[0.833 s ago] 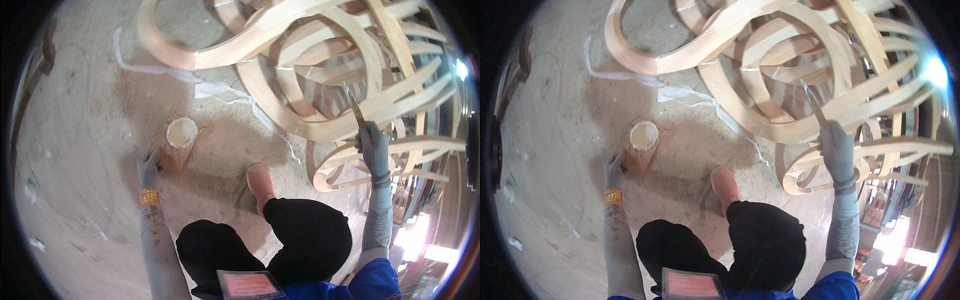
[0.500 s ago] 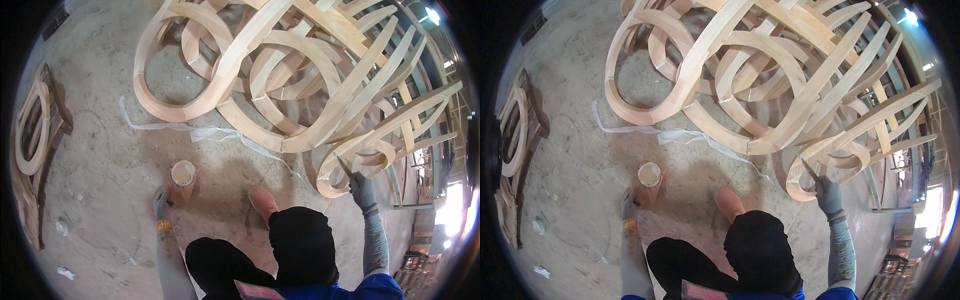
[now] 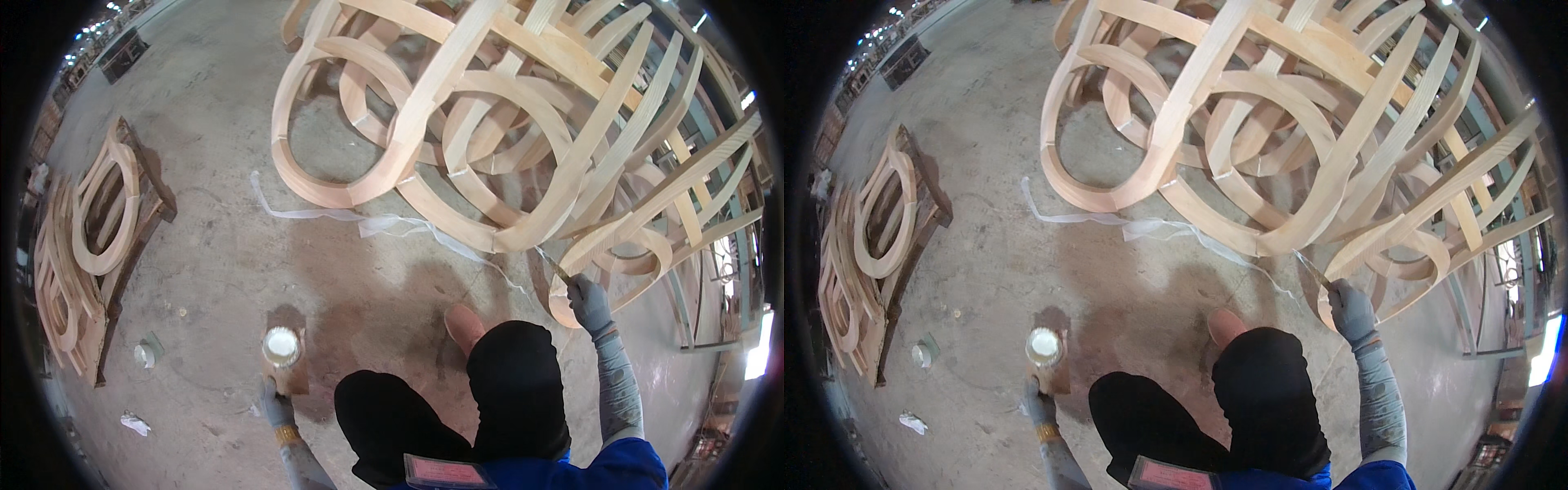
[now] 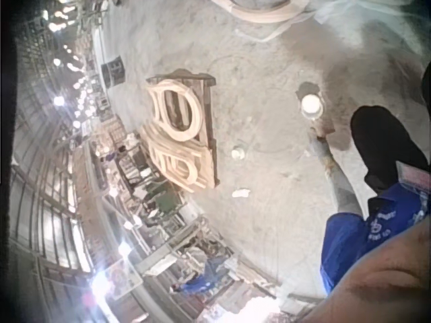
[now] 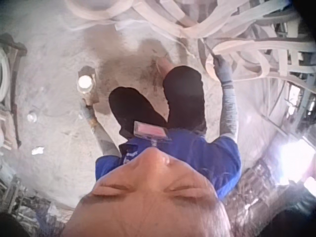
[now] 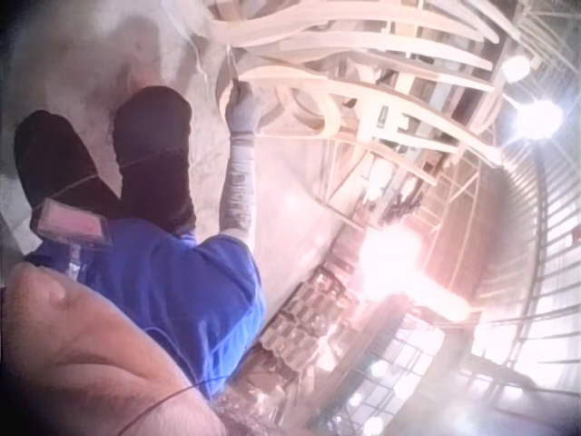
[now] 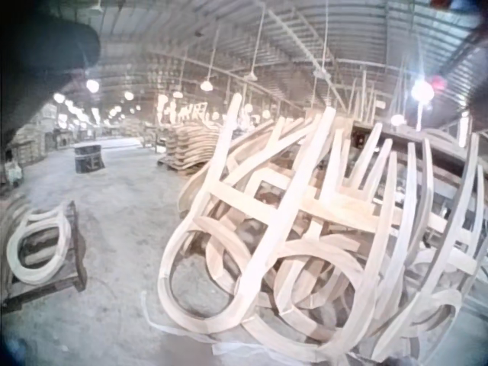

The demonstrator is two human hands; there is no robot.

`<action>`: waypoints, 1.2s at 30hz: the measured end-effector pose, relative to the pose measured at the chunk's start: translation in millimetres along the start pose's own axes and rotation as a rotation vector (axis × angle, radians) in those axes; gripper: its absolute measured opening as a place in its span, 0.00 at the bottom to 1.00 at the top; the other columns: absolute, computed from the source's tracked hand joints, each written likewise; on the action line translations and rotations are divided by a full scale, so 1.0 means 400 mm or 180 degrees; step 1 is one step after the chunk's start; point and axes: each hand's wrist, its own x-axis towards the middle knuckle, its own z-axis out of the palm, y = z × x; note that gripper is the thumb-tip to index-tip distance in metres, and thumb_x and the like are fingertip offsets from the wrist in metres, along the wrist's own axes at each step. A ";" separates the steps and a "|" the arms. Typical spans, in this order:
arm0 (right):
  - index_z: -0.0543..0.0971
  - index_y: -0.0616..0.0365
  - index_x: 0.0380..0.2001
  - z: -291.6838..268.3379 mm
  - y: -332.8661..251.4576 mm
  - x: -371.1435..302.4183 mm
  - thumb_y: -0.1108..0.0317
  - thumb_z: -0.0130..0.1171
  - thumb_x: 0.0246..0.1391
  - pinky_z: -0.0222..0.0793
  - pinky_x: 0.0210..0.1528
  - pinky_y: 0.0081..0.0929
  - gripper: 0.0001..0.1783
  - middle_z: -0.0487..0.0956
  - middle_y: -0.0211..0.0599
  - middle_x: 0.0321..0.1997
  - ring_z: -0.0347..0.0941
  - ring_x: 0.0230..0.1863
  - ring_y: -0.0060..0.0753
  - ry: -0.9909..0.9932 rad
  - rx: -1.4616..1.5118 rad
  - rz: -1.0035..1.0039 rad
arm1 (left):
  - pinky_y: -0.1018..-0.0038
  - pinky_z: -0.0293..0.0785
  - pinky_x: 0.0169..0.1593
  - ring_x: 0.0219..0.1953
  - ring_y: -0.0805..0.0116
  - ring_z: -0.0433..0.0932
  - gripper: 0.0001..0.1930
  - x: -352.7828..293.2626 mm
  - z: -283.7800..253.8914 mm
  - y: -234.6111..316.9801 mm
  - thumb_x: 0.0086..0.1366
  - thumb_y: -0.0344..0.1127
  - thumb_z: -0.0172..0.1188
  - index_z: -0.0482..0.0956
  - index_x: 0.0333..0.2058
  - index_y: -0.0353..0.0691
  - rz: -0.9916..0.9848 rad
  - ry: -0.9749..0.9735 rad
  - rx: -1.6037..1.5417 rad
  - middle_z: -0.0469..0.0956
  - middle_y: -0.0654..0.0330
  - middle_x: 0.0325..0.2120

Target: The person applies white glue to the joints of wooden chair frames using a brush. They dip the brush into a container of glue and carefully coat the edges of the curved wooden pieces before assembling them.

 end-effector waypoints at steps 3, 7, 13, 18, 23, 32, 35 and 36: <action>0.74 0.59 0.32 -0.027 -0.085 0.037 0.68 0.50 0.52 0.68 0.30 0.43 0.07 0.75 0.50 0.22 0.74 0.27 0.53 0.0204 0.0083 -0.0443 | 0.67 0.68 0.52 0.48 0.64 0.72 0.21 -0.069 -0.055 0.003 0.62 0.40 0.56 0.69 0.50 0.34 0.0262 0.0109 -0.0133 0.72 0.56 0.47; 0.73 0.62 0.32 -0.065 -0.294 0.068 0.69 0.49 0.54 0.69 0.26 0.31 0.07 0.74 0.43 0.20 0.74 0.22 0.39 0.0137 0.0835 -0.0614 | 0.67 0.67 0.53 0.50 0.64 0.71 0.20 -0.128 -0.091 0.035 0.63 0.40 0.55 0.69 0.49 0.35 0.0438 0.0298 -0.0443 0.72 0.56 0.48; 0.73 0.65 0.37 -0.151 -0.569 0.099 0.70 0.48 0.56 0.69 0.25 0.16 0.10 0.74 0.30 0.23 0.72 0.22 0.18 -0.0709 0.2353 -0.0460 | 0.69 0.68 0.51 0.51 0.65 0.71 0.20 -0.142 -0.115 0.091 0.64 0.41 0.54 0.69 0.51 0.37 0.0503 0.0463 -0.0501 0.72 0.58 0.49; 0.73 0.66 0.40 -0.108 -0.598 0.180 0.69 0.48 0.56 0.69 0.25 0.15 0.12 0.74 0.30 0.24 0.71 0.21 0.18 -0.0690 0.2198 -0.0550 | 0.72 0.71 0.48 0.48 0.67 0.73 0.19 -0.110 -0.051 0.134 0.63 0.38 0.55 0.69 0.51 0.38 0.0513 0.0570 -0.0748 0.73 0.60 0.47; 0.74 0.64 0.36 0.067 -0.551 0.234 0.70 0.49 0.55 0.67 0.22 0.16 0.09 0.74 0.30 0.22 0.70 0.20 0.17 -0.1305 0.2300 -0.0650 | 0.74 0.72 0.46 0.46 0.68 0.74 0.18 -0.052 0.018 0.166 0.62 0.36 0.57 0.70 0.50 0.39 0.0559 0.0690 -0.0945 0.74 0.62 0.45; 0.73 0.62 0.31 0.313 -0.720 0.381 0.70 0.50 0.53 0.66 0.23 0.24 0.06 0.73 0.34 0.21 0.69 0.19 0.23 -0.2093 0.2022 -0.1589 | 0.75 0.71 0.40 0.37 0.74 0.72 0.08 0.015 0.176 0.373 0.62 0.33 0.57 0.76 0.39 0.40 0.0608 0.0389 -0.0269 0.74 0.64 0.34; 0.71 0.61 0.23 0.334 -0.802 0.365 0.69 0.50 0.51 0.64 0.21 0.29 0.07 0.70 0.36 0.20 0.67 0.17 0.29 -0.1964 0.1604 -0.2790 | 0.68 0.70 0.39 0.34 0.63 0.72 0.10 -0.026 0.184 0.411 0.56 0.29 0.58 0.76 0.39 0.38 0.1295 0.0749 0.2051 0.74 0.59 0.31; 0.70 0.60 0.22 0.317 -0.816 0.360 0.69 0.50 0.52 0.63 0.21 0.29 0.08 0.70 0.35 0.19 0.66 0.17 0.28 -0.2430 0.1581 -0.2157 | 0.66 0.70 0.40 0.34 0.58 0.72 0.12 -0.057 0.185 0.419 0.54 0.28 0.58 0.76 0.40 0.38 0.1934 0.0748 0.4716 0.74 0.57 0.31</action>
